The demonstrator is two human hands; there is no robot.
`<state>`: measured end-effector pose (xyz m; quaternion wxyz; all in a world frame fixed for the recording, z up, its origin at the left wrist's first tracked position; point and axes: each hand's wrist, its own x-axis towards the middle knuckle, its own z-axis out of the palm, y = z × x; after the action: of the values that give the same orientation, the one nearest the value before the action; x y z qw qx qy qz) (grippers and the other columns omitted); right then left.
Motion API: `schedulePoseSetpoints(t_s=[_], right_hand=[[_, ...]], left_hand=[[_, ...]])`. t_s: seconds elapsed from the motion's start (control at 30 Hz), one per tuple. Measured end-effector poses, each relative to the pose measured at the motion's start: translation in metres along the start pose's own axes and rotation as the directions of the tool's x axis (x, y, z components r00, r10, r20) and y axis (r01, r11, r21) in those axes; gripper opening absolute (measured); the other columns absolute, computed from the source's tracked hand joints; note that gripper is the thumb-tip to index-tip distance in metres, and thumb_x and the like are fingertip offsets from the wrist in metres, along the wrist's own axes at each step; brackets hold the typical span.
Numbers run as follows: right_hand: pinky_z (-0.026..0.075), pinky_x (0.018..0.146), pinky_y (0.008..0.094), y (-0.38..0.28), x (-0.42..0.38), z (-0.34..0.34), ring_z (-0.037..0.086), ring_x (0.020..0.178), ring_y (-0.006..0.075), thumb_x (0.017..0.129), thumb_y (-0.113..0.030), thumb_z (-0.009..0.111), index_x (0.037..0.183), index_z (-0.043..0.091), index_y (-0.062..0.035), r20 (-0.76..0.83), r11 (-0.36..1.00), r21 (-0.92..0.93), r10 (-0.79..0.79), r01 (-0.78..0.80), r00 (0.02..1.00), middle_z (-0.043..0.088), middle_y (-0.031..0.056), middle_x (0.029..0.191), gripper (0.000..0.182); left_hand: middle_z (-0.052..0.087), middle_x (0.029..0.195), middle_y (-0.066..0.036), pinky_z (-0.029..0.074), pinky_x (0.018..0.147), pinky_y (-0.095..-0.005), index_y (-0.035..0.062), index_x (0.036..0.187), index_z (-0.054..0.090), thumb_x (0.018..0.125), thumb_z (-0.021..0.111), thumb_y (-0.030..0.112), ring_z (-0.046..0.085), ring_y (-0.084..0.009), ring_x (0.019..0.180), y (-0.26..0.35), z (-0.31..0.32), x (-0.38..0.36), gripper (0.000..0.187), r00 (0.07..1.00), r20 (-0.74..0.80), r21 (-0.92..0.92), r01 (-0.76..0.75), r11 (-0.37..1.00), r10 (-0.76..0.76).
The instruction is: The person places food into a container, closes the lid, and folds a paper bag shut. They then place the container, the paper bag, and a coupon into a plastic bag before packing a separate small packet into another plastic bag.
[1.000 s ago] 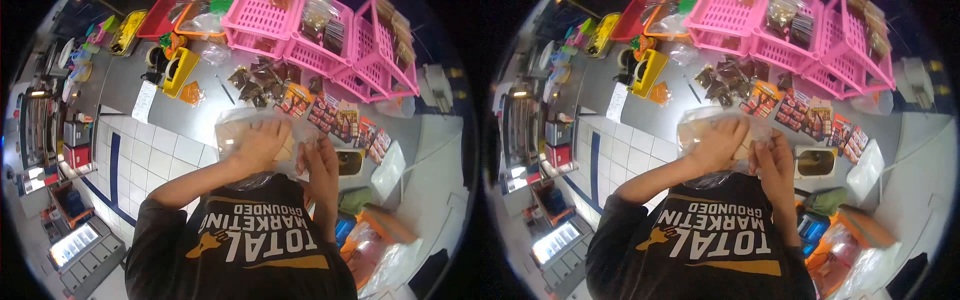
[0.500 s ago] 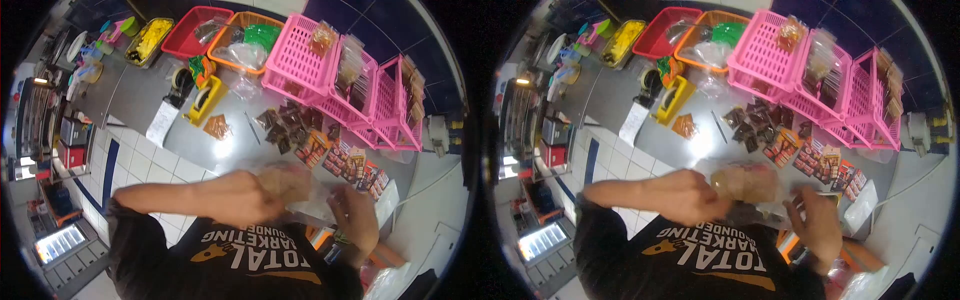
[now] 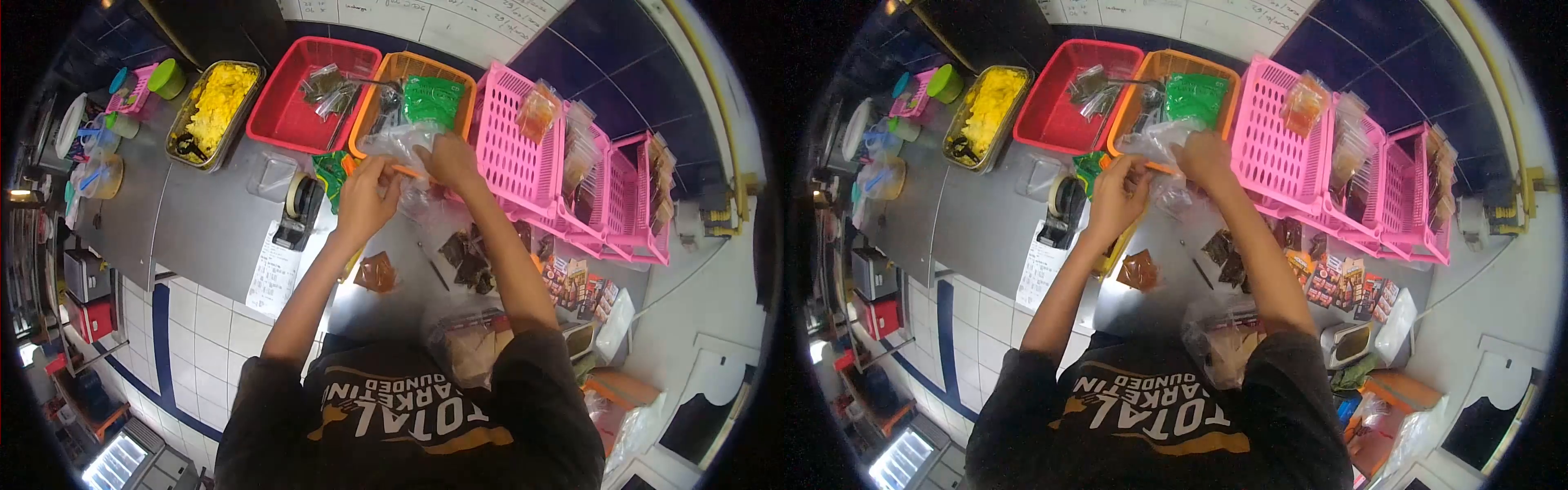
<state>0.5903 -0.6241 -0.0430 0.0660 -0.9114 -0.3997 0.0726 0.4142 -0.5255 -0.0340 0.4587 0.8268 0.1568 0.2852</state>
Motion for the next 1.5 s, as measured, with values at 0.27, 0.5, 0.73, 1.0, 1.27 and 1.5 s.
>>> schedulePoseSetpoints(t_s=[0.27, 0.5, 0.73, 1.0, 1.27, 1.5], right_hand=[[0.055, 0.071, 0.0419, -0.008, -0.011, -0.011, 0.071, 0.079, 0.0348, 0.092, -0.017, 0.066, 0.092, 0.065, 0.0017, -0.206, 0.814, 0.58, 0.188, -0.035, 0.96, 0.07, 0.0212, 0.087, 0.019], [0.054, 0.067, 0.0318, -0.001, -0.014, -0.018, 0.07, 0.075, 0.0177, 0.099, -0.008, 0.058, 0.1, 0.054, 0.0025, -0.328, 0.517, 0.846, 0.311, 0.131, 0.892, 0.07, 0.0159, 0.083, 0.011], [0.054, 0.07, 0.028, 0.008, -0.007, -0.053, 0.065, 0.079, 0.0136, 0.103, -0.015, 0.054, 0.105, 0.049, -0.0004, -0.369, 0.246, 0.928, 0.513, 0.278, 0.775, 0.068, 0.0098, 0.086, 0.016], [0.047, 0.062, 0.0296, 0.056, -0.021, -0.098, 0.056, 0.071, 0.0115, 0.102, -0.022, 0.053, 0.093, 0.064, -0.0071, -0.313, 0.167, 0.946, 0.69, 0.277, 0.652, 0.06, 0.0008, 0.079, 0.02], [0.054, 0.076, 0.0428, 0.017, -0.024, -0.097, 0.07, 0.086, 0.0343, 0.083, -0.041, 0.07, 0.096, 0.071, -0.0045, -0.337, 0.906, 0.374, 0.331, -0.197, 0.881, 0.072, 0.0185, 0.092, 0.039], [0.054, 0.078, 0.0391, 0.032, 0.037, -0.051, 0.07, 0.086, 0.0256, 0.087, -0.031, 0.07, 0.102, 0.068, -0.0032, -0.254, 0.719, 0.694, 0.216, 0.023, 0.943, 0.073, 0.0145, 0.095, 0.031]], left_hand=[[0.056, 0.123, -0.018, 0.041, 0.099, -0.045, 0.0072, 0.115, 0.066, 0.077, 0.079, 0.015, 0.05, -0.0355, 0.119, -0.031, 0.014, 0.051, 0.041, 0.976, 0.066, 0.225, -0.219, 0.949, 0.209], [0.051, 0.132, -0.019, 0.033, 0.1, -0.0516, 0.0101, 0.116, 0.069, 0.076, 0.081, 0.025, 0.042, -0.0387, 0.125, -0.045, 0.052, 0.068, 0.045, 0.981, 0.118, 0.211, -0.178, 0.961, 0.156], [0.057, 0.127, -0.014, 0.033, 0.098, -0.0465, 0.0096, 0.111, 0.071, 0.075, 0.081, 0.025, 0.048, -0.0338, 0.12, -0.058, 0.055, 0.086, 0.041, 0.953, 0.232, 0.296, -0.259, 0.919, 0.194], [0.069, 0.104, -0.011, 0.045, 0.088, -0.0403, 0.0071, 0.108, 0.073, 0.078, 0.08, 0.02, 0.064, -0.028, 0.099, -0.08, 0.056, 0.093, 0.034, 0.969, 0.24, 0.214, -0.106, 0.971, 0.053], [0.073, 0.1, -0.013, 0.051, 0.079, -0.0314, -0.0036, 0.115, 0.068, 0.087, 0.075, 0.017, 0.066, -0.0165, 0.088, -0.068, 0.034, 0.109, 0.035, 0.882, 0.423, -0.285, 0.348, 0.893, -0.209], [0.073, 0.102, -0.009, 0.05, 0.081, -0.0283, -0.0038, 0.118, 0.067, 0.087, 0.074, 0.01, 0.063, -0.0129, 0.089, -0.08, 0.038, 0.108, 0.034, 0.871, 0.441, -0.281, 0.361, 0.889, -0.215]])
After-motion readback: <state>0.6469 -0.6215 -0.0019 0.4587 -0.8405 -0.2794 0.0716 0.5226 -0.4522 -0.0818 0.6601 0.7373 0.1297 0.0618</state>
